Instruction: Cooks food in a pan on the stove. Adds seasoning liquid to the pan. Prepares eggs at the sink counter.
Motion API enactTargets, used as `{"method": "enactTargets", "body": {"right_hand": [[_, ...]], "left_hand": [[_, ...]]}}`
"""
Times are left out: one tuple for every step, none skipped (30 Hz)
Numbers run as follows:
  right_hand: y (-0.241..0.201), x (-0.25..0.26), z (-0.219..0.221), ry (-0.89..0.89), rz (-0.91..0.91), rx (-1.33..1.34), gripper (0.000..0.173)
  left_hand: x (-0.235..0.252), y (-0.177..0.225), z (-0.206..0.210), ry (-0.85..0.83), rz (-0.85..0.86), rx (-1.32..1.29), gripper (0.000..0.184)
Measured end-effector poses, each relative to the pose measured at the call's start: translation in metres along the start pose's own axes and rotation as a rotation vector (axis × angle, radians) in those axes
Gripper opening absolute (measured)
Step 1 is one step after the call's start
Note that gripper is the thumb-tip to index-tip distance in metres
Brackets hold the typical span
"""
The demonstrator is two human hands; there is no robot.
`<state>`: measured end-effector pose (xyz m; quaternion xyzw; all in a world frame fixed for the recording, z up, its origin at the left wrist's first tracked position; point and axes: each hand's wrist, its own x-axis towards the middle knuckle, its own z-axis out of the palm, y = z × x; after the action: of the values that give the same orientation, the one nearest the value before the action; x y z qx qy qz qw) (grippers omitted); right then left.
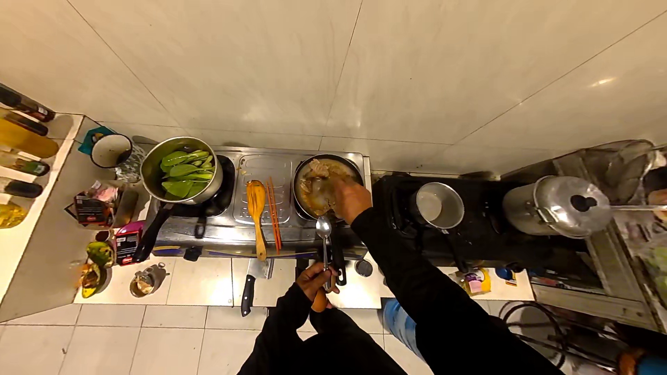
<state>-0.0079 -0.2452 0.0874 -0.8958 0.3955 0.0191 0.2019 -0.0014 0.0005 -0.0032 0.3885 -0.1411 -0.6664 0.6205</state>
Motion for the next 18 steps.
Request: {"method": "enactTargets", "body": {"right_hand": [[0.005, 0.002, -0.003, 0.027, 0.005, 0.014, 0.034], [0.009, 0.007, -0.006, 0.035, 0.037, 0.014, 0.034], [0.012, 0.013, -0.01, 0.027, 0.075, 0.008, 0.035], [0.014, 0.018, -0.012, 0.018, 0.094, -0.007, 0.035], [0.016, 0.022, -0.012, 0.009, 0.089, -0.024, 0.035], [0.018, 0.022, -0.01, -0.003, 0.065, -0.033, 0.035], [0.018, 0.021, -0.008, -0.014, 0.034, -0.04, 0.036], [0.017, 0.018, -0.009, -0.02, 0.014, -0.044, 0.037], [0.016, 0.015, -0.012, -0.022, 0.021, -0.036, 0.037], [0.018, 0.015, -0.016, -0.015, 0.058, -0.015, 0.036], [0.021, 0.017, -0.02, -0.011, 0.112, 0.006, 0.035], [0.025, 0.022, -0.023, -0.015, 0.168, 0.024, 0.033], [0.03, 0.029, -0.024, -0.022, 0.209, 0.048, 0.03], [0.034, 0.035, -0.025, -0.039, 0.233, 0.076, 0.027], [0.036, 0.038, -0.026, -0.06, 0.247, 0.111, 0.025], [0.037, 0.04, -0.028, -0.078, 0.25, 0.155, 0.025], [0.037, 0.04, -0.029, -0.092, 0.25, 0.19, 0.025], [0.037, 0.039, -0.029, -0.103, 0.254, 0.212, 0.024]], "left_hand": [[0.0, 0.0, 0.0, 0.002, -0.002, 0.003, 0.022], [-0.001, 0.0, 0.0, 0.005, -0.008, 0.005, 0.022], [-0.001, 0.001, 0.001, 0.011, -0.014, 0.013, 0.022], [-0.001, 0.003, 0.002, 0.017, -0.023, 0.024, 0.022], [-0.001, 0.003, 0.003, 0.02, -0.026, 0.028, 0.022], [-0.001, 0.003, 0.003, 0.018, -0.022, 0.024, 0.022], [-0.001, 0.002, 0.002, 0.013, -0.015, 0.017, 0.022], [0.0, 0.001, 0.001, 0.008, -0.012, 0.007, 0.022], [0.0, 0.0, 0.0, 0.009, -0.016, 0.002, 0.022], [-0.001, 0.0, 0.001, 0.012, -0.022, 0.005, 0.022], [-0.001, -0.001, 0.001, 0.017, -0.028, 0.008, 0.022], [-0.001, 0.0, 0.001, 0.017, -0.028, 0.009, 0.022], [-0.001, 0.0, 0.001, 0.014, -0.025, 0.004, 0.021], [-0.001, 0.0, 0.002, 0.013, -0.022, -0.001, 0.021], [0.0, 0.001, 0.002, 0.012, -0.019, -0.002, 0.021], [0.0, 0.001, 0.002, 0.012, -0.018, -0.003, 0.021], [0.0, 0.001, 0.002, 0.014, -0.02, -0.007, 0.021], [0.0, 0.001, 0.002, 0.017, -0.021, -0.01, 0.021]]}}
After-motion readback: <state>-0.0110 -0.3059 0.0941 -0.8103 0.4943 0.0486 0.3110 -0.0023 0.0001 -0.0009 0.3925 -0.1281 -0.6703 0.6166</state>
